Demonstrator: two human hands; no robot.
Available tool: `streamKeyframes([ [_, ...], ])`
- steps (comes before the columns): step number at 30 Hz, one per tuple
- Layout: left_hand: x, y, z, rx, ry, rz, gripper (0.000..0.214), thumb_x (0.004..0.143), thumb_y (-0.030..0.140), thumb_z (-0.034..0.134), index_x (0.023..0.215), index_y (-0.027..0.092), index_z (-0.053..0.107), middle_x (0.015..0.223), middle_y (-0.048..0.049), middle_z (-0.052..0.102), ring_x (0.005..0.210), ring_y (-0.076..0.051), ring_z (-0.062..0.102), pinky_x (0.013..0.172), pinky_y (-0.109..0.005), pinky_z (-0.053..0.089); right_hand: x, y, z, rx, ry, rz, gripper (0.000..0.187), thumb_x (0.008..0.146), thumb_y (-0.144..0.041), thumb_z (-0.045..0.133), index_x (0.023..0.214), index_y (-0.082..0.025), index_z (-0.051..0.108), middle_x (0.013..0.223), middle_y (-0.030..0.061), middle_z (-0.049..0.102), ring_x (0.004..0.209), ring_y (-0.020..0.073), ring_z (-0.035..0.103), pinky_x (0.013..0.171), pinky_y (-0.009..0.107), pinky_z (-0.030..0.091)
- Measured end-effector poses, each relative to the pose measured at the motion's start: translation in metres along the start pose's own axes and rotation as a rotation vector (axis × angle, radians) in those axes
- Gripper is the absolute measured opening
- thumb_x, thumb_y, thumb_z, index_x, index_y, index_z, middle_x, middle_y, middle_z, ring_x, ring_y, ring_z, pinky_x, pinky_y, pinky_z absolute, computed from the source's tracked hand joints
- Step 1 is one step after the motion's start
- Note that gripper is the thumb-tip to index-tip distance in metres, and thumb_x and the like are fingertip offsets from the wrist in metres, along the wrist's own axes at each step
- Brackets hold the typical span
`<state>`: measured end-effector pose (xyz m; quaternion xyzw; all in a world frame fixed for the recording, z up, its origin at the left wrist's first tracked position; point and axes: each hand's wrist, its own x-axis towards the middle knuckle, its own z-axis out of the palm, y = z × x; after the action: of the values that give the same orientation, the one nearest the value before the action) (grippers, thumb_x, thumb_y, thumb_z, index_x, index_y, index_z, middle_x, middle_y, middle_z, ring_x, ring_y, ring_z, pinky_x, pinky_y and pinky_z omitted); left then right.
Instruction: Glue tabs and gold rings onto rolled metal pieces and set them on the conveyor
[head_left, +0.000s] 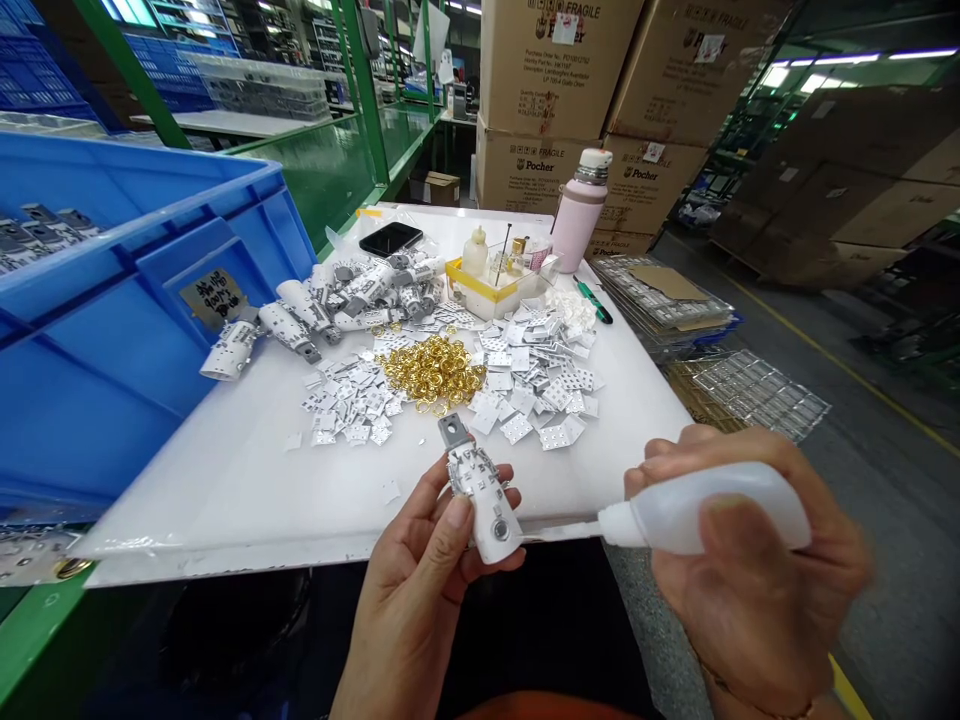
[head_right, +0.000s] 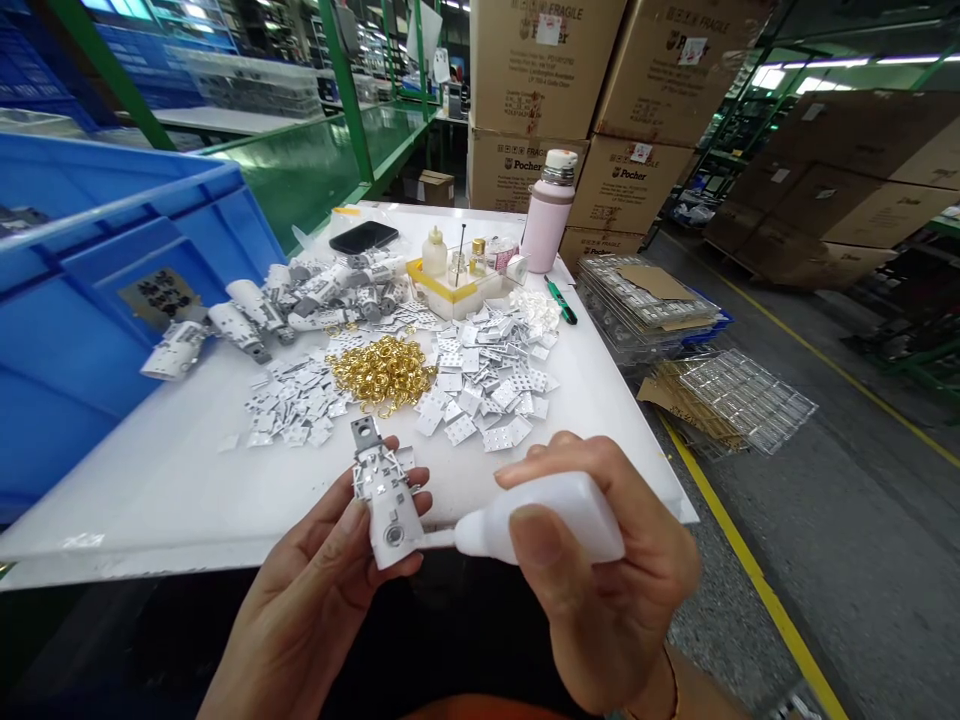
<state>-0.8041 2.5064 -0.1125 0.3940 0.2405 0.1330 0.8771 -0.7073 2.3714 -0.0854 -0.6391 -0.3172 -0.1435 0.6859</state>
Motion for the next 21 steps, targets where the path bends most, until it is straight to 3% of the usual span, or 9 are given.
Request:
streamKeyframes([
  [10, 0.0005, -0.0018, 0.0020, -0.002, 0.011, -0.013, 0.043, 0.090, 0.030, 0.057, 0.131, 0.017, 0.049, 0.122, -0.0123, 0.066, 0.097, -0.021, 0.066, 0.067, -0.025, 0.060, -0.0044, 0.0049, -0.0014, -0.123, -0.064, -0.039, 0.009, 0.086, -0.026, 0.061, 0.090, -0.023, 0.069, 0.075, 0.0028, 0.062, 0.071, 0.0185, 0.056, 0.057, 0.031, 0.042],
  [21, 0.0014, -0.0037, -0.0001, -0.010, 0.017, -0.015, 0.040, 0.090, 0.029, 0.058, 0.127, 0.018, 0.051, 0.123, -0.0110, 0.066, 0.098, -0.020, 0.066, 0.068, -0.025, 0.061, -0.0035, 0.0017, -0.0026, -0.142, -0.098, -0.056, 0.010, 0.086, -0.022, 0.061, 0.093, -0.024, 0.067, 0.080, 0.0030, 0.062, 0.080, 0.0195, 0.057, 0.071, 0.030, 0.044],
])
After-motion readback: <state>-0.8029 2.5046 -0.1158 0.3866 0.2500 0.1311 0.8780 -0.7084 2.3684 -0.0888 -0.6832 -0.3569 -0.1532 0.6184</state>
